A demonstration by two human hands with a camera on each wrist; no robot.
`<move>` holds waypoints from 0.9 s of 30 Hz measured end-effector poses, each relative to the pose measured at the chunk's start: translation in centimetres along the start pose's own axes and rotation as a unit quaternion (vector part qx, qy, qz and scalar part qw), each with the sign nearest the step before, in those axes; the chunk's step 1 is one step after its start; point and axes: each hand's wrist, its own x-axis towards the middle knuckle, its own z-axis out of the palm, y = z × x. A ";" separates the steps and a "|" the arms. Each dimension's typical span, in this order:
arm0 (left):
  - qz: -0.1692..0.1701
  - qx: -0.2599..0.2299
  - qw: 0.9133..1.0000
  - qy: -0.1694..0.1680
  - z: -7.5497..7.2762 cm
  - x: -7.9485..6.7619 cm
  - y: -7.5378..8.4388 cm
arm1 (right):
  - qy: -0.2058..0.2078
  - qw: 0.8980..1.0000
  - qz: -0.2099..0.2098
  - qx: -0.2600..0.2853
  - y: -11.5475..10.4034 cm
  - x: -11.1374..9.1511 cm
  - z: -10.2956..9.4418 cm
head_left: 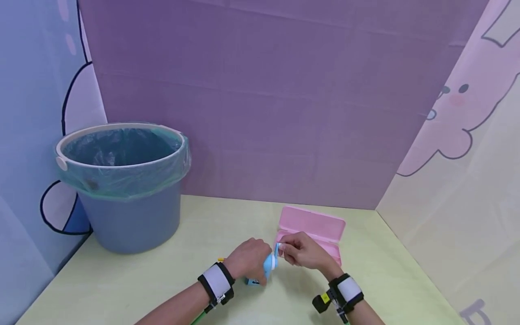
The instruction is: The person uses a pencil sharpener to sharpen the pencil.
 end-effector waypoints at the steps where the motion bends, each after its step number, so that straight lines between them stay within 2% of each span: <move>1: 0.003 0.000 1.000 0.003 0.1 0.0 0.0 | 0.004 1.000 0.004 -0.004 0.1 0.1 0.1; 7: 0.011 0.005 1.000 0.013 0.3 0.0 0.0 | 0.018 0.999 0.027 -0.016 1.1 0.6 0.4; 13: 0.008 0.009 1.000 0.011 0.4 0.1 0.0 | 0.019 0.999 0.029 -0.042 2.4 0.8 1.1; 19: 0.005 0.015 1.000 0.002 0.7 0.1 0.1 | -0.009 0.999 0.040 -0.008 3.6 0.5 1.7; 23: 0.010 0.018 1.000 0.006 0.6 0.0 0.0 | -0.032 0.998 0.045 -0.032 3.7 0.5 1.9; 27: 0.018 0.016 1.000 0.010 0.5 0.1 -0.2 | -0.077 0.995 0.056 -0.038 3.7 0.4 2.2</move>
